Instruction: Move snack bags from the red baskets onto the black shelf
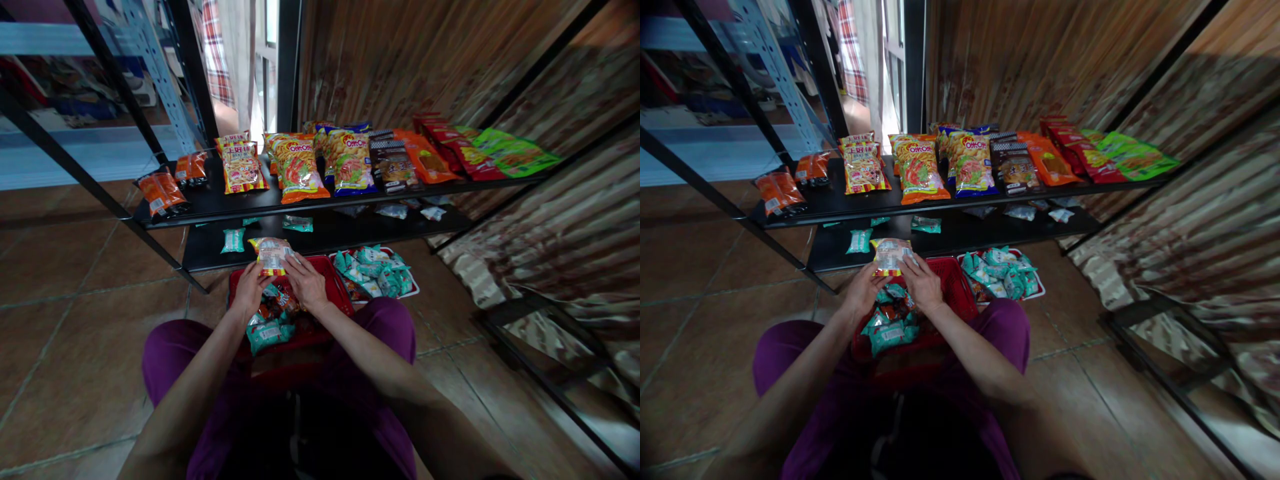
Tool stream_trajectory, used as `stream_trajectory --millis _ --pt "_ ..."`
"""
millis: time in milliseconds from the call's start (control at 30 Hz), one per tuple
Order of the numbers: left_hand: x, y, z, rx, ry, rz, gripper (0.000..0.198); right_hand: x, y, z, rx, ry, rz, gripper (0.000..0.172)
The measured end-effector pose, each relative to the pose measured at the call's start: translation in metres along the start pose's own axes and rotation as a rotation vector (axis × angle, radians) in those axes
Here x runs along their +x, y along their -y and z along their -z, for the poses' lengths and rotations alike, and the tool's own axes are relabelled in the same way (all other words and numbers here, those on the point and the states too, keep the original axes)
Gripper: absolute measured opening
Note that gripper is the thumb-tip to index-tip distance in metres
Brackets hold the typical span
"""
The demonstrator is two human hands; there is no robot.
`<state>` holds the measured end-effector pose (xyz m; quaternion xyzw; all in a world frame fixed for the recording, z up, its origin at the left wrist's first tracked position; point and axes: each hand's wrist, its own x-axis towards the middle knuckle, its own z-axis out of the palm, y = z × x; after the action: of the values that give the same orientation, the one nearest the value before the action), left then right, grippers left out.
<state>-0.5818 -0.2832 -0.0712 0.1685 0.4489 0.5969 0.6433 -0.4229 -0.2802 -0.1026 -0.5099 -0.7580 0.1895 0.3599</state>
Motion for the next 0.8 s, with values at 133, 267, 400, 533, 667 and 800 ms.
stream_trajectory --millis 133,267,400,533,667,800 --pt "-0.002 -0.002 -0.001 -0.067 0.110 0.069 0.025 0.002 -0.006 -0.003 0.181 -0.116 -0.162 0.035" --pt "0.002 0.005 0.003 0.015 0.105 0.028 0.030 0.002 -0.011 -0.013 0.520 -0.338 -0.448 0.023" --pt "0.017 0.020 0.019 0.118 -0.119 -0.005 0.015 -0.001 -0.014 -0.020 0.952 -0.435 -0.756 0.025" --pt "0.029 0.033 0.034 0.147 -0.273 0.036 0.018 -0.006 -0.012 -0.022 1.181 -0.502 -0.975 0.016" --pt "0.031 0.036 0.033 0.108 -0.223 0.179 0.026 -0.010 -0.005 -0.025 1.308 -0.467 -1.041 0.002" --pt "0.030 0.035 0.022 -0.046 -0.155 0.183 0.025 -0.012 0.002 -0.030 1.413 -0.441 -1.095 0.005"
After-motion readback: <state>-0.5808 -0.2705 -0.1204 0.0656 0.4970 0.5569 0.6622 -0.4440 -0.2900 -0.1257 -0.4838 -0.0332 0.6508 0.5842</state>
